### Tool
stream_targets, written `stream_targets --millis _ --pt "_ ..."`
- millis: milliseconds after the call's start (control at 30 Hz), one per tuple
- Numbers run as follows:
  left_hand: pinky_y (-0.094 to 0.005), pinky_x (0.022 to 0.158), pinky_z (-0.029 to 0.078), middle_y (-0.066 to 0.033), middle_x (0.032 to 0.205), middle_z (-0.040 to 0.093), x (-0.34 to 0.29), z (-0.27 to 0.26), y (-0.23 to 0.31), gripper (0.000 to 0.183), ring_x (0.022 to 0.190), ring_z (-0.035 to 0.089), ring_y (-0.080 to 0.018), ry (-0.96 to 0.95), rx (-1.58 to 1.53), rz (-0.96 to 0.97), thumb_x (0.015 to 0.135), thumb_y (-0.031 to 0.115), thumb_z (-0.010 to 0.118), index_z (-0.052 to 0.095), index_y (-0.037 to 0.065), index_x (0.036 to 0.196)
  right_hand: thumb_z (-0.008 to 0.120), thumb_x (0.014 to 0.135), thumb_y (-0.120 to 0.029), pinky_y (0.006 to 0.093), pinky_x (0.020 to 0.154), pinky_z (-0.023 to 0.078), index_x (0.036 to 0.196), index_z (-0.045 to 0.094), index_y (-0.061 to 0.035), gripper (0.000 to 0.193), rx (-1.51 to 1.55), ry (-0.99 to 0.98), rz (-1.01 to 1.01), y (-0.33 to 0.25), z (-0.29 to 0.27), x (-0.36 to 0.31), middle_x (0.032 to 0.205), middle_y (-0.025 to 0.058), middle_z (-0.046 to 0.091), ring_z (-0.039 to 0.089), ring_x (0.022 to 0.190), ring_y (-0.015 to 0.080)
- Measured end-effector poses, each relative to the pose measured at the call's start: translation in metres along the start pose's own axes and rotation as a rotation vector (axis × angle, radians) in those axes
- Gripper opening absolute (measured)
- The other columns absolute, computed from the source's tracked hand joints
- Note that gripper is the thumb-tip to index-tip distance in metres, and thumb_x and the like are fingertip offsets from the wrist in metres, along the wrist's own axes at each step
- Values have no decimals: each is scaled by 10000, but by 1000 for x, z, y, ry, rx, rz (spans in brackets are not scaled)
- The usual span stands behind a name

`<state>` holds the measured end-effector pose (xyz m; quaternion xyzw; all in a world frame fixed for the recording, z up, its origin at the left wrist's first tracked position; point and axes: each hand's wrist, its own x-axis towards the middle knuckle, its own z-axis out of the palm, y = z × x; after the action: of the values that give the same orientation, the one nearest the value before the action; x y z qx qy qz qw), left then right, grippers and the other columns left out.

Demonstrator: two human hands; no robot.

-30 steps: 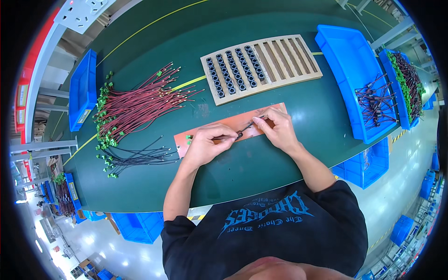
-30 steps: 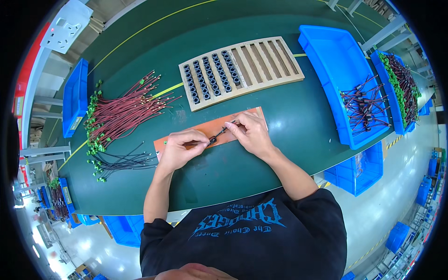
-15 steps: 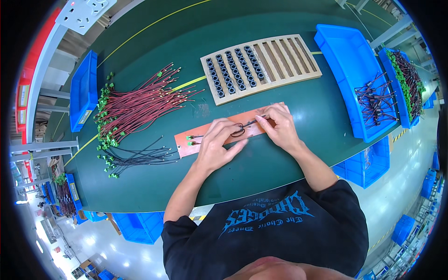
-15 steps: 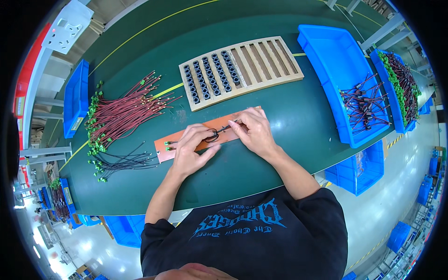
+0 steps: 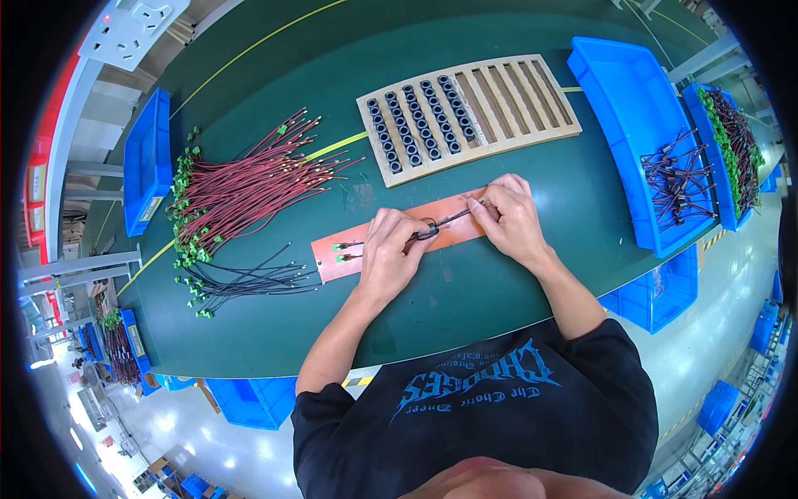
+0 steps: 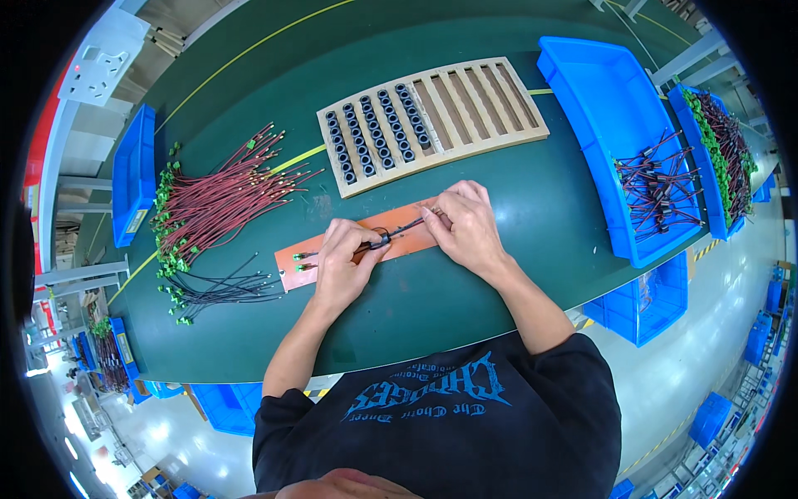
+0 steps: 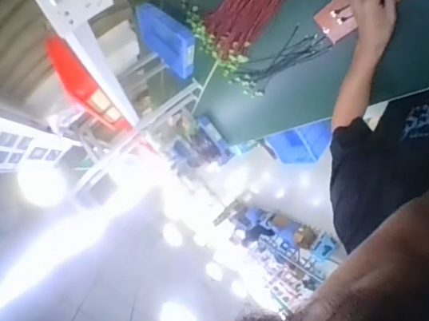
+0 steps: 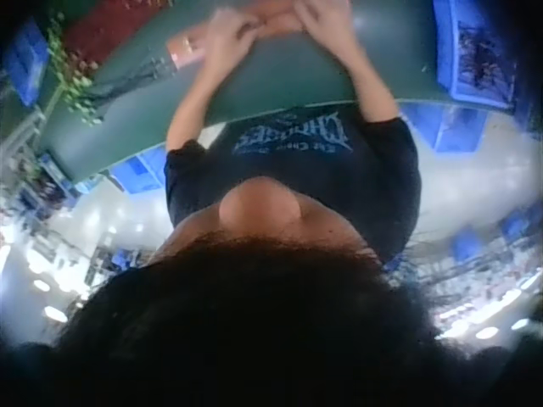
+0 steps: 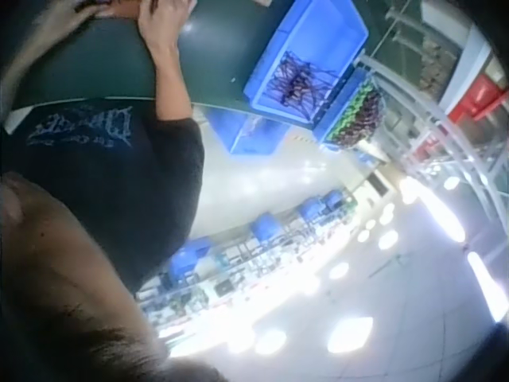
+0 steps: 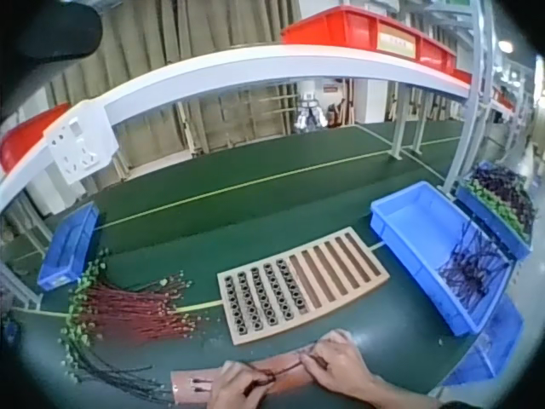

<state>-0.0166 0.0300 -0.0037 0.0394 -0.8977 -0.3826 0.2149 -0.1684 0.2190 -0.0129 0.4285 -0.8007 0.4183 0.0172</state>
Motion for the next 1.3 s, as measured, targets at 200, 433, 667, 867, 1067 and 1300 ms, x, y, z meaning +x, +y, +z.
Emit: stream_targets --millis 200,433,667,867,1067,1300 --pt "-381 742 514 -105 902 661 2 0 1 248 858 622 -270 -23 -26 -63 777 5 833 663 9 957 746 884 -115 438 896 427 713 571 -65 250 -10 -17 -6 10 -4 0 663 42 555 589 784 249" --pt "-345 769 572 -123 975 666 6 1 8 328 894 682 -247 -22 -119 -173 797 10 834 632 5 1056 750 887 -112 396 850 411 735 567 -50 246 -33 -26 -17 15 -13 2 731 67 550 562 815 258" --pt "-359 788 569 -108 957 666 10 -1 7 329 895 672 -262 -73 -57 -154 777 20 843 674 5 1058 739 892 -133 391 774 373 734 585 -73 229 -32 -47 21 18 -17 3 757 40 506 489 786 251" --pt "-389 708 522 -116 920 665 15 -6 4 219 830 601 -294 -91 189 126 757 46 848 712 -8 920 735 894 -138 398 773 377 750 596 -62 215 -18 -77 27 21 -19 2 782 51 524 497 810 259" --pt "-381 680 526 -103 840 656 18 -7 0 195 820 613 -285 -136 64 45 771 53 849 708 -7 892 731 899 -142 399 769 377 754 585 -56 223 18 -58 20 23 -19 2 785 60 529 503 815 266" --pt "-392 673 532 -106 881 647 19 -7 -7 252 815 629 -286 -175 164 175 762 75 860 692 -12 929 728 907 -162 402 776 386 758 590 -42 236 46 -90 42 26 -25 3 784 73 539 507 820 279"
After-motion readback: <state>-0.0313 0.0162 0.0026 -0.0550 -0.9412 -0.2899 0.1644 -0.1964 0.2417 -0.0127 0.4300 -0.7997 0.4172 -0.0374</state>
